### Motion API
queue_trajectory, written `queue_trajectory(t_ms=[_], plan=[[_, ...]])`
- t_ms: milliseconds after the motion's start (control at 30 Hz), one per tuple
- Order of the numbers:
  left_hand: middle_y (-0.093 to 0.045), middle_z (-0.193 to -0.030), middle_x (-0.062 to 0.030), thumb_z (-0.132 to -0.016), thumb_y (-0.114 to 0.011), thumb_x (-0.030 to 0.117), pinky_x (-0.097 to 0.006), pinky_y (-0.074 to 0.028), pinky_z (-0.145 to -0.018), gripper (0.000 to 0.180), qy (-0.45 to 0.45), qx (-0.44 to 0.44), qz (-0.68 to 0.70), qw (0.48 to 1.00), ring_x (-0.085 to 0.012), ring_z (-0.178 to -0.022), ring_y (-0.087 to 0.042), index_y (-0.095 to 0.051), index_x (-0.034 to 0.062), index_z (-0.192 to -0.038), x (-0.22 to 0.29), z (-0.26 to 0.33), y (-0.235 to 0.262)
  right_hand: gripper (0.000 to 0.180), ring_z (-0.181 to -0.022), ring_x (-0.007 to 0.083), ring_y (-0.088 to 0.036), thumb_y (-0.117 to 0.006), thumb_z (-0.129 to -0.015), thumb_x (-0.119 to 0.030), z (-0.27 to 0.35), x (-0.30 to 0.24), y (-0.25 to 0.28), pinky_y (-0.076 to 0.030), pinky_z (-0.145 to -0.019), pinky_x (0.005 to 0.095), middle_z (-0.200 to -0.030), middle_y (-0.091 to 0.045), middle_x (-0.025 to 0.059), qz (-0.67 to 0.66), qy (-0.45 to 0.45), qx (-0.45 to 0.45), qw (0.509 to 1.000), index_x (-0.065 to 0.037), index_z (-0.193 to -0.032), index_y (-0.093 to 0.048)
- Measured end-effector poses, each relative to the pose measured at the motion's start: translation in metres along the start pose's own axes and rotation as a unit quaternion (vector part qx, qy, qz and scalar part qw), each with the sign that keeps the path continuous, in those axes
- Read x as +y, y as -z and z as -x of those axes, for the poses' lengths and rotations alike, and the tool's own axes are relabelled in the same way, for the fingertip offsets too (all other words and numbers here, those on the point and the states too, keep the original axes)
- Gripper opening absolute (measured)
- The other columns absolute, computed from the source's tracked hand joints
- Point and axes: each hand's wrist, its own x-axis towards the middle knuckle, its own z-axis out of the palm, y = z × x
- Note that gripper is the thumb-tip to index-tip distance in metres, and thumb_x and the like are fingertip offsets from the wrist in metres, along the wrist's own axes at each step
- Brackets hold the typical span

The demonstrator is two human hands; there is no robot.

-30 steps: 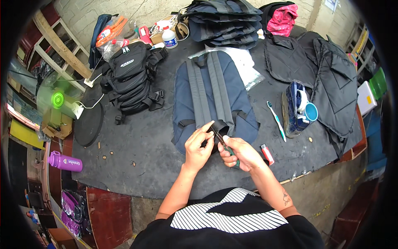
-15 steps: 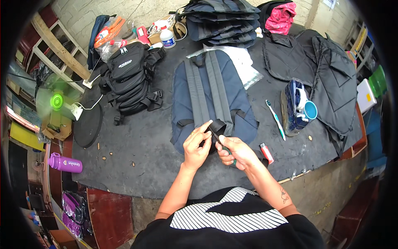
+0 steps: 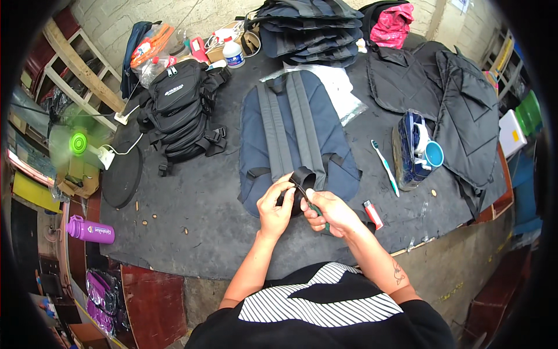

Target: Inspecting and cleaning backpacks by trimming loose threads with scissors and singeing them with a lighter, then brushing off dust.

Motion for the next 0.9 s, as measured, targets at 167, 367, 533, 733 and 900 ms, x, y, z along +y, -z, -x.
queue_trajectory(t_ms=[167, 367, 533, 733, 900], plan=[[-0.063, -0.110, -0.0134, -0.085, -0.058, -0.004, -0.025, -0.048, -0.080, 0.010, 0.048, -0.010, 0.065, 0.997, -0.0126, -0.091, -0.059, -0.060, -0.0056, -0.095, 0.001, 0.003, -0.001, 0.035, -0.044, 0.0052, -0.031, -0.041, -0.099, -0.034, 0.004, -0.006, -0.002, -0.026, -0.042, 0.0213, -0.063, -0.042, -0.0011, 0.030, -0.024, 0.005, 0.999, -0.003, -0.086, -0.051], [-0.066, -0.104, -0.0142, -0.084, -0.059, -0.003, -0.024, -0.050, -0.072, 0.009, 0.075, 0.009, 0.089, 0.993, -0.0129, -0.082, -0.063, -0.060, -0.0047, -0.093, 0.011, -0.001, -0.006, 0.036, -0.046, 0.0065, -0.031, -0.040, -0.099, -0.034, 0.005, -0.003, -0.004, -0.025, -0.042, 0.0237, -0.063, -0.040, -0.0008, -0.012, -0.010, -0.004, 1.000, -0.002, -0.084, -0.049], [-0.066, -0.105, -0.0158, -0.083, -0.059, -0.004, -0.027, -0.049, -0.076, 0.010, 0.035, 0.005, 0.035, 0.999, -0.0167, -0.088, -0.064, -0.060, -0.0050, -0.093, 0.010, -0.002, -0.004, 0.036, -0.045, 0.0057, -0.031, -0.041, -0.099, -0.034, 0.009, -0.005, -0.005, -0.027, -0.042, 0.0221, -0.064, -0.042, -0.0001, 0.023, -0.008, 0.025, 0.999, -0.002, -0.086, -0.051], [-0.065, -0.105, -0.0178, -0.080, -0.060, -0.005, -0.030, -0.050, -0.078, 0.012, -0.047, -0.021, -0.063, 0.997, -0.0244, -0.089, -0.066, -0.061, -0.0041, -0.092, 0.022, -0.011, -0.003, 0.035, -0.045, 0.0053, -0.031, -0.042, -0.098, -0.034, 0.009, -0.006, -0.005, -0.028, -0.042, 0.0215, -0.063, -0.042, -0.0008, 0.001, 0.009, 0.025, 1.000, -0.003, -0.085, -0.051], [-0.065, -0.104, -0.0161, -0.077, -0.061, -0.007, -0.032, -0.051, -0.075, 0.014, -0.107, -0.034, -0.124, 0.986, -0.0283, -0.087, -0.065, -0.061, -0.0029, -0.091, 0.020, -0.014, -0.002, 0.034, -0.044, 0.0048, -0.030, -0.044, -0.098, -0.034, 0.007, -0.005, -0.001, -0.025, -0.041, 0.0215, -0.061, -0.041, -0.0021, 0.008, 0.023, 0.033, 0.999, -0.005, -0.082, -0.051]])
